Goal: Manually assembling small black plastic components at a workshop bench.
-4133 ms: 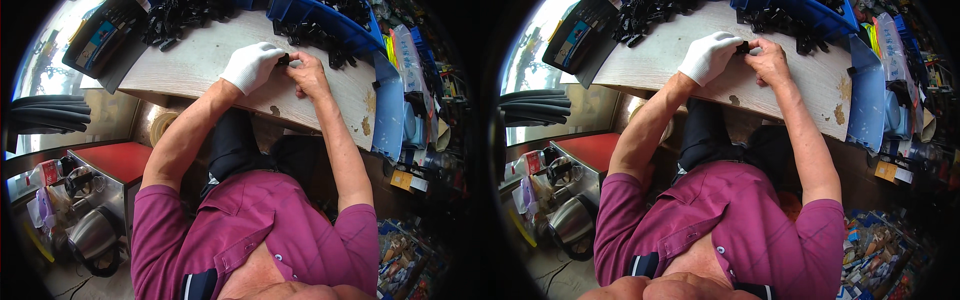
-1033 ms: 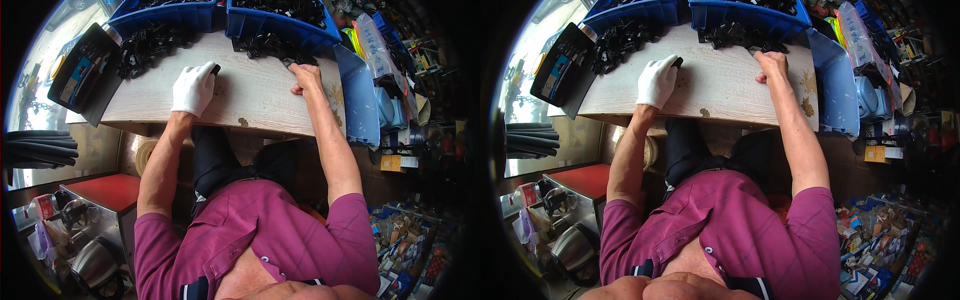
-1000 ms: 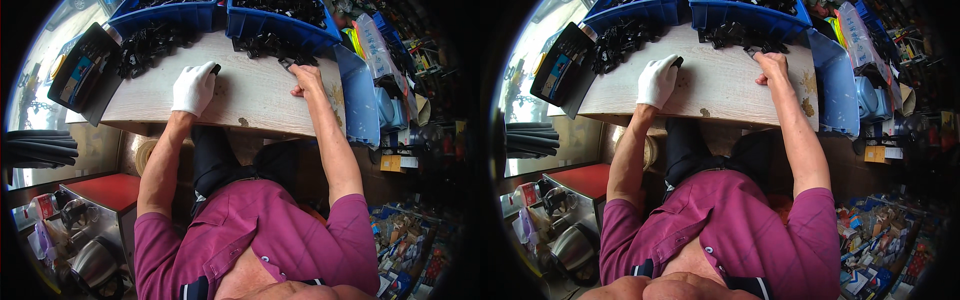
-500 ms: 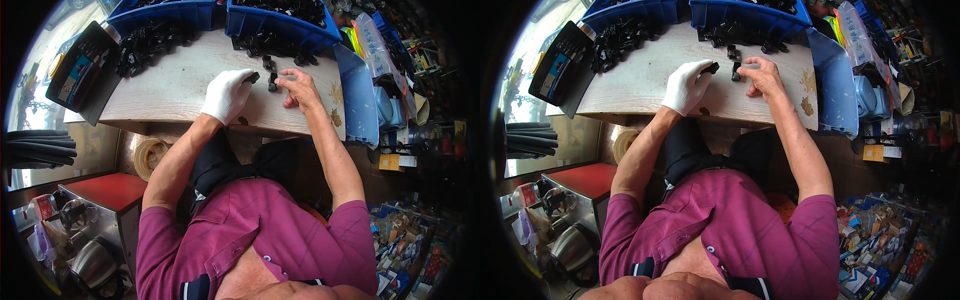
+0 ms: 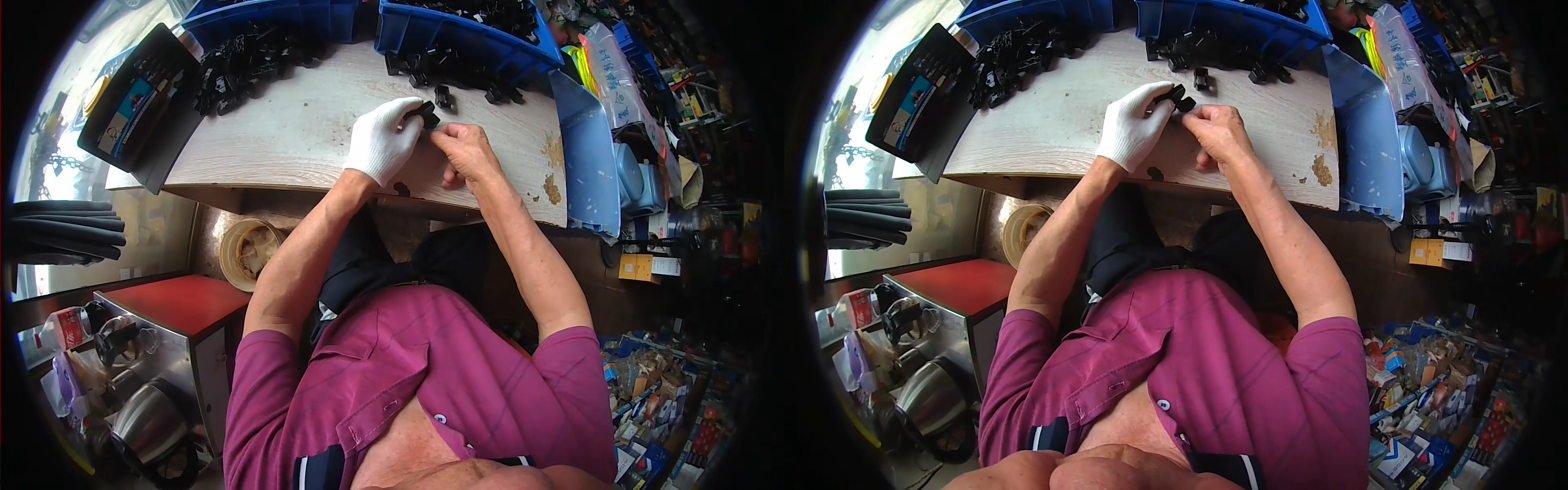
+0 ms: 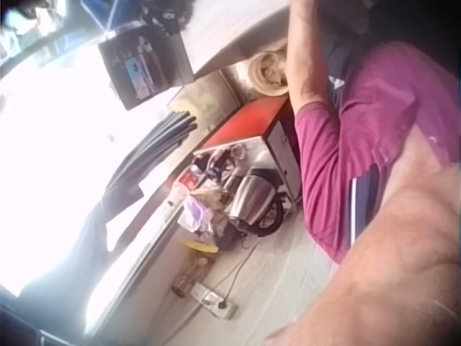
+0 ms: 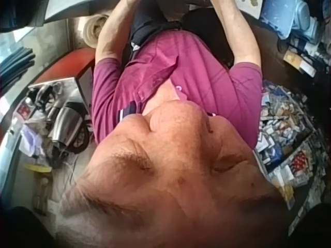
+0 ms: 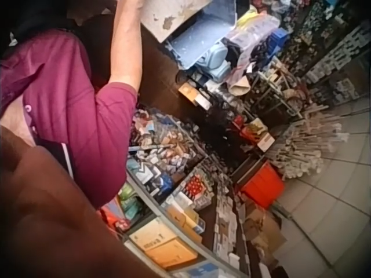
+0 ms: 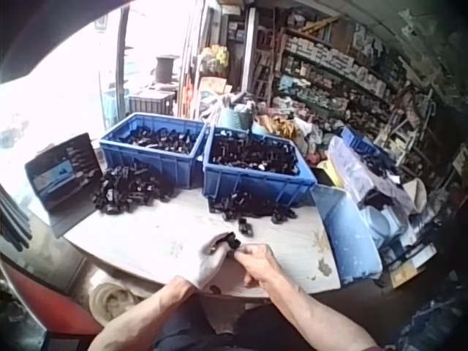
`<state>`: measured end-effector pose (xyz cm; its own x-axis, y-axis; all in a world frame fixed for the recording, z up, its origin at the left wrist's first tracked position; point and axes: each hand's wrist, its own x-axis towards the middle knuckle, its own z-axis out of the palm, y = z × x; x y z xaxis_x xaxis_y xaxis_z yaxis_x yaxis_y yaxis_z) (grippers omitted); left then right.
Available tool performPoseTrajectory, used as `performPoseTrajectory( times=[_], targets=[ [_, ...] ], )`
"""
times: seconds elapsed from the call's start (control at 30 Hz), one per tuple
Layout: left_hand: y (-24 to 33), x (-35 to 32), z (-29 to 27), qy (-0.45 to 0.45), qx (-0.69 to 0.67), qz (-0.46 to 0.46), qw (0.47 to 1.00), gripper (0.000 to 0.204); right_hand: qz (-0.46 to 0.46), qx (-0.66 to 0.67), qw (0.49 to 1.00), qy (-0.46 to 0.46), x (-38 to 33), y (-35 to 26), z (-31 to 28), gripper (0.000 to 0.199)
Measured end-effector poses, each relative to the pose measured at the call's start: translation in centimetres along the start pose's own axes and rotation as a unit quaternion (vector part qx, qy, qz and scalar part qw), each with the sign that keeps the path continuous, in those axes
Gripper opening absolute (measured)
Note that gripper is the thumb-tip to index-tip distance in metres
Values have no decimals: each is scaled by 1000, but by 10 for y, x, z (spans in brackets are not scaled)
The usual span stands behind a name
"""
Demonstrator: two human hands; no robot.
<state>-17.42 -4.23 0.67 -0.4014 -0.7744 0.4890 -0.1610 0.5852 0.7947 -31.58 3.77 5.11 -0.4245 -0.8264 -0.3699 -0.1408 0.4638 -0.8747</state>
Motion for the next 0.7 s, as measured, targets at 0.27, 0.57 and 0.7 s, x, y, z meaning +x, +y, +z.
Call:
performPoseTrajectory(
  times=[0.27, 0.57, 0.7],
  targets=[
    [4, -4, -6, 41, 22, 39, 998, 28, -63, 65, 995, 35, 0, 0, -7, 42],
    [3, 1, 0, -79, 184, 90, 976, 24, -52, -40, 998, -12, 10, -8, -9, 38],
    [0, 8, -3, -106, 175, 130, 970, 25, -43, -41, 998, -10, 12, -6, -8, 32]
  ],
)
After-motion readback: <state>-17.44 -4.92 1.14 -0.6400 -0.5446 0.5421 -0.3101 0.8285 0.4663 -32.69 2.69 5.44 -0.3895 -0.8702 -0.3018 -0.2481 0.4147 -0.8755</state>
